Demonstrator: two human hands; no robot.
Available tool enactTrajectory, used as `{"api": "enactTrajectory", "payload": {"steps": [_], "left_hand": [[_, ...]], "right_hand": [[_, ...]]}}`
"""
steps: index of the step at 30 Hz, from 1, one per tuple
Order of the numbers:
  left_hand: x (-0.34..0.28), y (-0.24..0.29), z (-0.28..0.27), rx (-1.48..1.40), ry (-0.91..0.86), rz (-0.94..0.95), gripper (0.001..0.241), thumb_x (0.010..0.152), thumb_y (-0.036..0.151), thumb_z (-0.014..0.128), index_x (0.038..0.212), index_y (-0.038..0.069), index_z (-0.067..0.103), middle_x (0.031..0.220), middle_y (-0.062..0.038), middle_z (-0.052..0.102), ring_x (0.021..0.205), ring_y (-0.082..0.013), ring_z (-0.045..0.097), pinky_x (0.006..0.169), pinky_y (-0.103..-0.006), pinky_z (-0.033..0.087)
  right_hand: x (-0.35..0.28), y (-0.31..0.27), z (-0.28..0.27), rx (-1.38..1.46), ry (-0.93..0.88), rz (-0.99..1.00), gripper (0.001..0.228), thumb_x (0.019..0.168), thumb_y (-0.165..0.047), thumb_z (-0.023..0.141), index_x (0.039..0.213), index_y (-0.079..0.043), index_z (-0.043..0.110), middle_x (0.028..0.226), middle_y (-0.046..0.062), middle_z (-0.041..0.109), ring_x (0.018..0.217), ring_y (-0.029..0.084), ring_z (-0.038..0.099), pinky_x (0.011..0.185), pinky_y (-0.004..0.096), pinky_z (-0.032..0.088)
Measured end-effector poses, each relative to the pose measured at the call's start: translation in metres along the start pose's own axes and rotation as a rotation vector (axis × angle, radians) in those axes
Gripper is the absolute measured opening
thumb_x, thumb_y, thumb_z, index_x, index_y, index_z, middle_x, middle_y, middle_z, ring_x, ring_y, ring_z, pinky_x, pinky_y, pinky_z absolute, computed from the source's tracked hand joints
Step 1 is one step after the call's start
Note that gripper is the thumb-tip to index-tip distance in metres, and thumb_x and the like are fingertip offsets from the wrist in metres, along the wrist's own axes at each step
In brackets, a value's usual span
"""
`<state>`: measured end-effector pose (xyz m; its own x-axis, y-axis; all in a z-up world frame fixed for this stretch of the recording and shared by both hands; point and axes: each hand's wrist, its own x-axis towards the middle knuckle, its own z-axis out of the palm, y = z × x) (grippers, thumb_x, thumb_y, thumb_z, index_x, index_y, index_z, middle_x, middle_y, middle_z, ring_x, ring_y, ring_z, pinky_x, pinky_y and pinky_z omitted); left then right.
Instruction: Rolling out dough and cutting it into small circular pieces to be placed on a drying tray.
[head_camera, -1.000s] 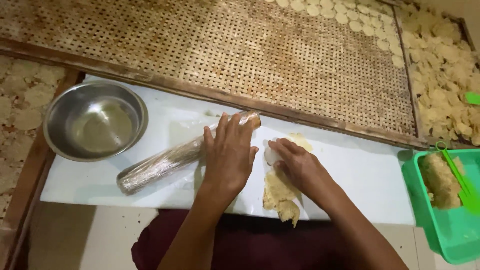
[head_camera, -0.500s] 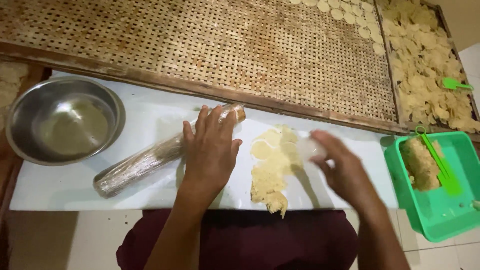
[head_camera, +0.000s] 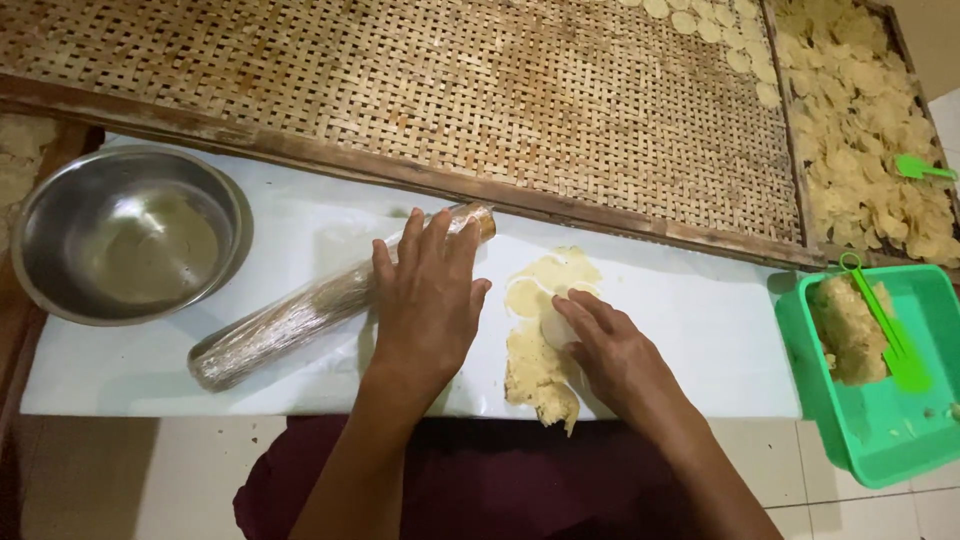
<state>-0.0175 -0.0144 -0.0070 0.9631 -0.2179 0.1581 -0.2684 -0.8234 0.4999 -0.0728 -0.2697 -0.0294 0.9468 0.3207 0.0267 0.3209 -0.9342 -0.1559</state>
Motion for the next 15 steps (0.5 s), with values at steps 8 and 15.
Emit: {"api": "enactTrajectory", "payload": {"steps": [8, 15], "left_hand": [[-0.004, 0.001, 0.000, 0.021, -0.009, -0.006, 0.062, 0.093, 0.023, 0.071, 0.149, 0.008, 0.048, 0.147, -0.022, 0.047, 0.146, -0.0478, 0.034, 0.107, -0.0812, 0.026], [0.001, -0.001, 0.010, 0.082, 0.031, 0.015, 0.066, 0.090, 0.025, 0.076, 0.148, 0.009, 0.050, 0.147, -0.021, 0.047, 0.146, -0.0469, 0.036, 0.107, -0.0802, 0.028]], "right_hand": [[0.000, -0.003, 0.008, -0.004, -0.012, -0.012, 0.055, 0.091, -0.018, 0.067, 0.144, -0.021, 0.055, 0.139, 0.014, 0.062, 0.121, 0.041, 0.064, 0.088, 0.052, 0.062], [0.006, -0.002, 0.004, 0.034, -0.012, 0.020, 0.051, 0.091, -0.017, 0.066, 0.142, -0.021, 0.058, 0.137, 0.015, 0.064, 0.126, 0.040, 0.061, 0.091, 0.053, 0.060]]}}
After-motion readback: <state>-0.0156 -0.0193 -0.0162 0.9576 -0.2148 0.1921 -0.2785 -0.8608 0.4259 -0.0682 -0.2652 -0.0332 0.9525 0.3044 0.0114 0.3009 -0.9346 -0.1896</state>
